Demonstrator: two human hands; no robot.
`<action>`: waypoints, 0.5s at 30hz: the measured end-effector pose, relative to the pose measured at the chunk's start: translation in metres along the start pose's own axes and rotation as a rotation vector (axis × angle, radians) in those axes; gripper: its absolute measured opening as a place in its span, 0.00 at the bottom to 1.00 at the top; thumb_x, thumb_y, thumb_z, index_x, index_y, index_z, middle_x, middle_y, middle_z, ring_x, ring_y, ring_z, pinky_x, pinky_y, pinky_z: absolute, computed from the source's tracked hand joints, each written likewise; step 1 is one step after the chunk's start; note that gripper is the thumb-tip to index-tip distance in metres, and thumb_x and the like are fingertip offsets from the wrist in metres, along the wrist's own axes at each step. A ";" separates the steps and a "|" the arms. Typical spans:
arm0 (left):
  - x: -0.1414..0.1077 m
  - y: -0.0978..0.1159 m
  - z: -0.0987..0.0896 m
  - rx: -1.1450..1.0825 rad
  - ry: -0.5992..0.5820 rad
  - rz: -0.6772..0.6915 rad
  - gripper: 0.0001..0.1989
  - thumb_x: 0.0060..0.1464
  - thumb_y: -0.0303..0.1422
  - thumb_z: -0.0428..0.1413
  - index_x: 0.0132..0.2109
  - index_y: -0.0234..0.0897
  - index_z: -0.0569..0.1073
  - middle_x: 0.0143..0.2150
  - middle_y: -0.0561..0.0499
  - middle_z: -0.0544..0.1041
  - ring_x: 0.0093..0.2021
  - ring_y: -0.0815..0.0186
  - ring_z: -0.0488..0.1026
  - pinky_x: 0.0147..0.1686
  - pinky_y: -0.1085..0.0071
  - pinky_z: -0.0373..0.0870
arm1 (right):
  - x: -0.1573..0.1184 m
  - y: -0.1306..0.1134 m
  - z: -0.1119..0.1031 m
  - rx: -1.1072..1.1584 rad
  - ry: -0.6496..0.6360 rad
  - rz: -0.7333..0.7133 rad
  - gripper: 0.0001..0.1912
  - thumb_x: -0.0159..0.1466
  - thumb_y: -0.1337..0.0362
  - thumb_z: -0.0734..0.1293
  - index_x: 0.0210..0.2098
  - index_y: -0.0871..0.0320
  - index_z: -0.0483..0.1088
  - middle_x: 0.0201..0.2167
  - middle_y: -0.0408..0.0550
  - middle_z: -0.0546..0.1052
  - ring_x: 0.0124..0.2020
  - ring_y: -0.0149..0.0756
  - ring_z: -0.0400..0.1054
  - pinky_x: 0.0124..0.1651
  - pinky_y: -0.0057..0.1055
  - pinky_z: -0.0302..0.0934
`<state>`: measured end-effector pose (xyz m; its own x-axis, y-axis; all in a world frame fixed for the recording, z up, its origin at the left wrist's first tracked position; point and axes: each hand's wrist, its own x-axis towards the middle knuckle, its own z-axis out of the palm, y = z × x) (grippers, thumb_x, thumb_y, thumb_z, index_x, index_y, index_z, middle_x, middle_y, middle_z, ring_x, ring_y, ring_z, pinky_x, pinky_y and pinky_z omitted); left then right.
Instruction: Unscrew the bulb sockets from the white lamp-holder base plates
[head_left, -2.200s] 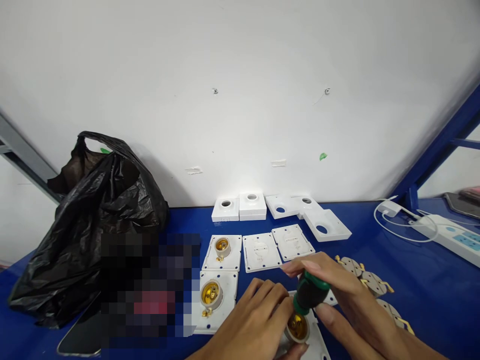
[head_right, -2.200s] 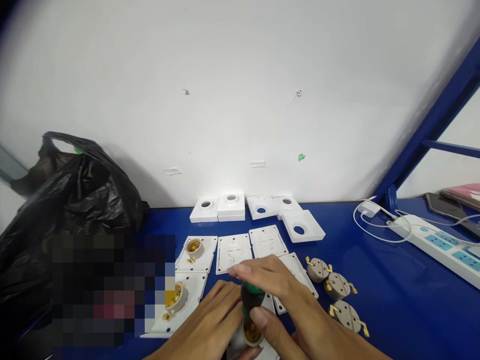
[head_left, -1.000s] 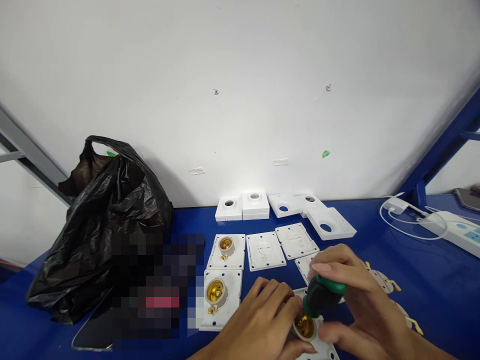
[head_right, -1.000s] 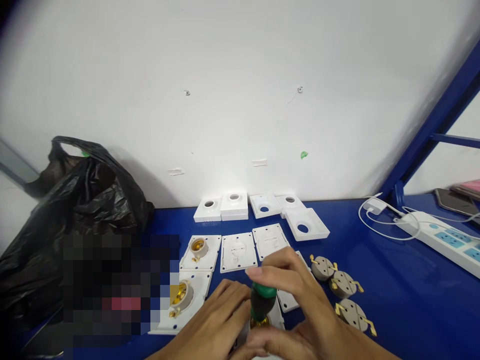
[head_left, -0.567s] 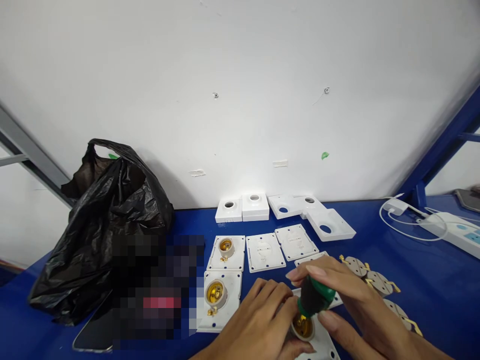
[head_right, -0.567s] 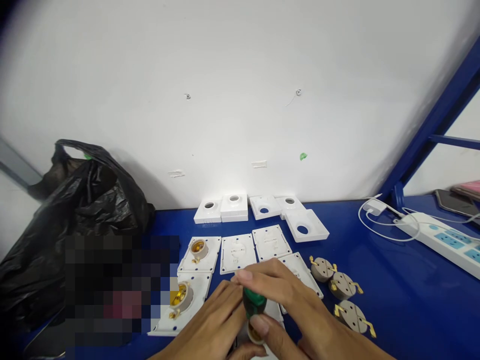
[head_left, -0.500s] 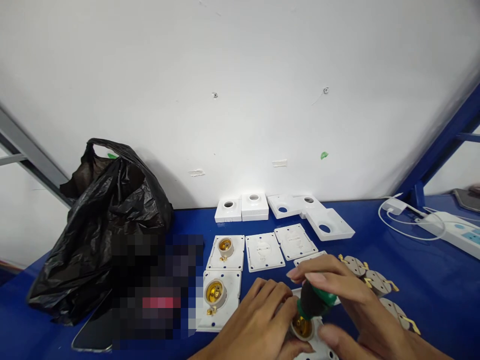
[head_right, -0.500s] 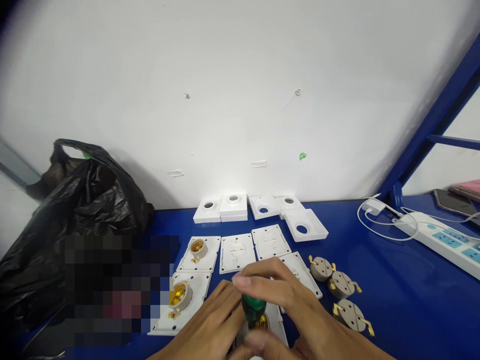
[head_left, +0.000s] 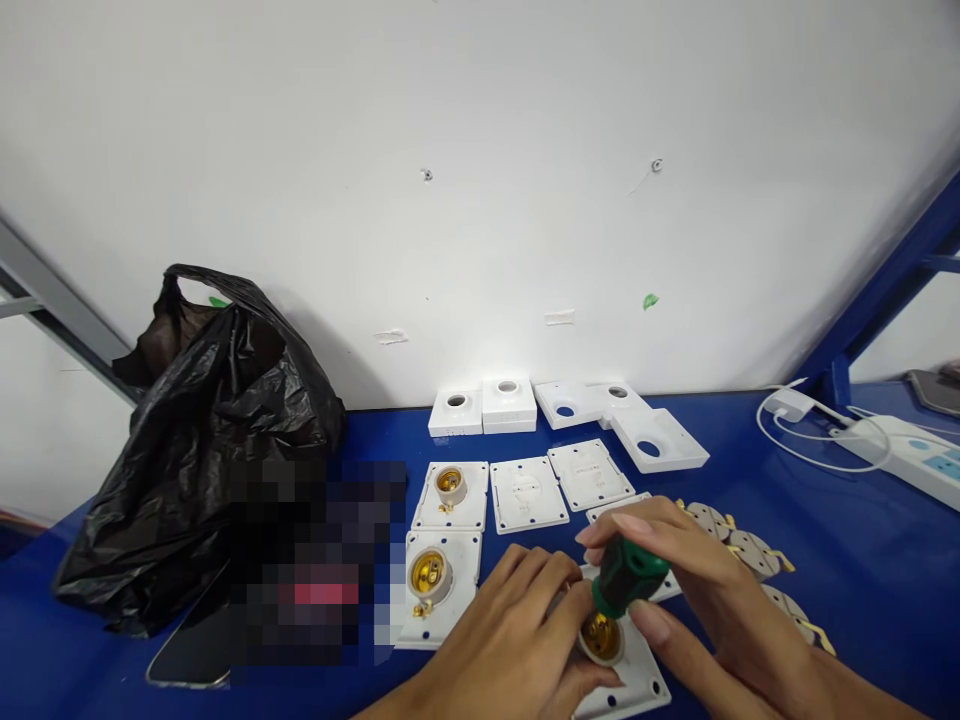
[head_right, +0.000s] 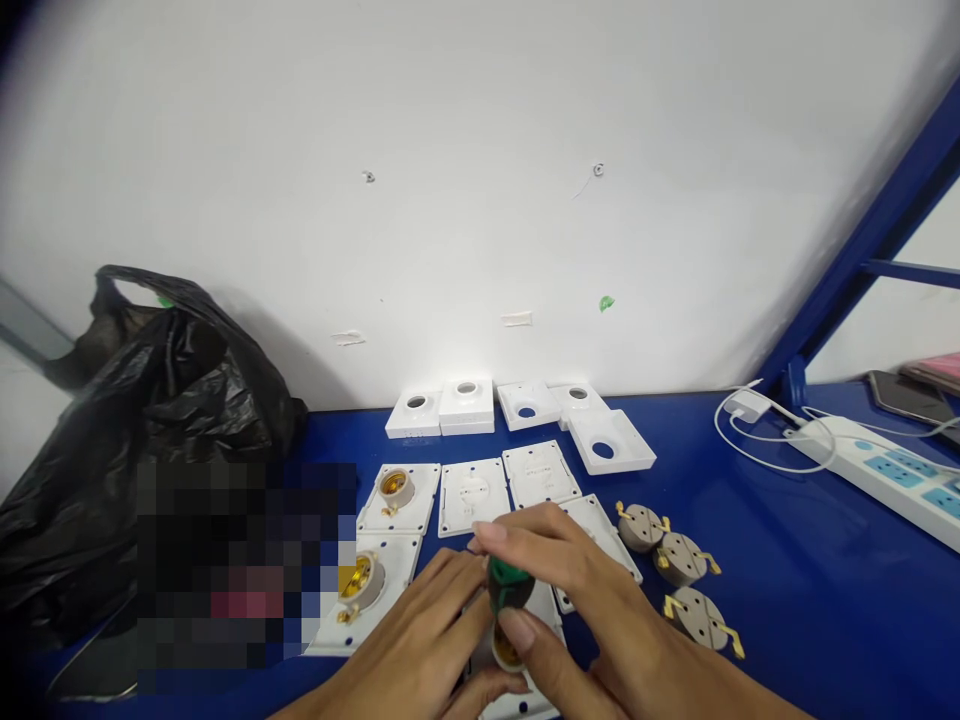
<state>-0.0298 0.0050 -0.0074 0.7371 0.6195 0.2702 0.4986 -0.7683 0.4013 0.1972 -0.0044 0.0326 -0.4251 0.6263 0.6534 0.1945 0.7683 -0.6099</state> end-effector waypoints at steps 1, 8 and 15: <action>0.000 0.001 -0.002 -0.005 -0.006 0.002 0.17 0.71 0.38 0.65 0.59 0.36 0.72 0.58 0.42 0.79 0.57 0.48 0.77 0.59 0.51 0.76 | -0.001 0.001 0.000 -0.005 -0.009 -0.015 0.35 0.73 0.72 0.67 0.75 0.42 0.60 0.56 0.52 0.78 0.56 0.42 0.79 0.53 0.35 0.81; 0.001 0.006 -0.011 -0.046 0.018 -0.014 0.15 0.71 0.37 0.66 0.56 0.38 0.71 0.52 0.47 0.78 0.51 0.54 0.77 0.56 0.54 0.75 | -0.003 0.015 0.005 -0.072 0.214 -0.105 0.35 0.71 0.74 0.68 0.75 0.48 0.63 0.52 0.54 0.79 0.49 0.45 0.75 0.45 0.43 0.78; 0.002 0.004 -0.010 -0.050 0.035 0.019 0.15 0.73 0.38 0.64 0.58 0.37 0.71 0.52 0.46 0.76 0.49 0.54 0.75 0.51 0.56 0.75 | 0.004 0.022 0.003 -0.255 0.332 -0.173 0.35 0.69 0.71 0.71 0.73 0.46 0.65 0.47 0.51 0.78 0.44 0.45 0.72 0.40 0.44 0.73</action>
<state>-0.0309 0.0054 0.0038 0.7290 0.6110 0.3086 0.4606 -0.7714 0.4391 0.1976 0.0145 0.0204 -0.1719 0.4623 0.8699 0.3750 0.8473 -0.3762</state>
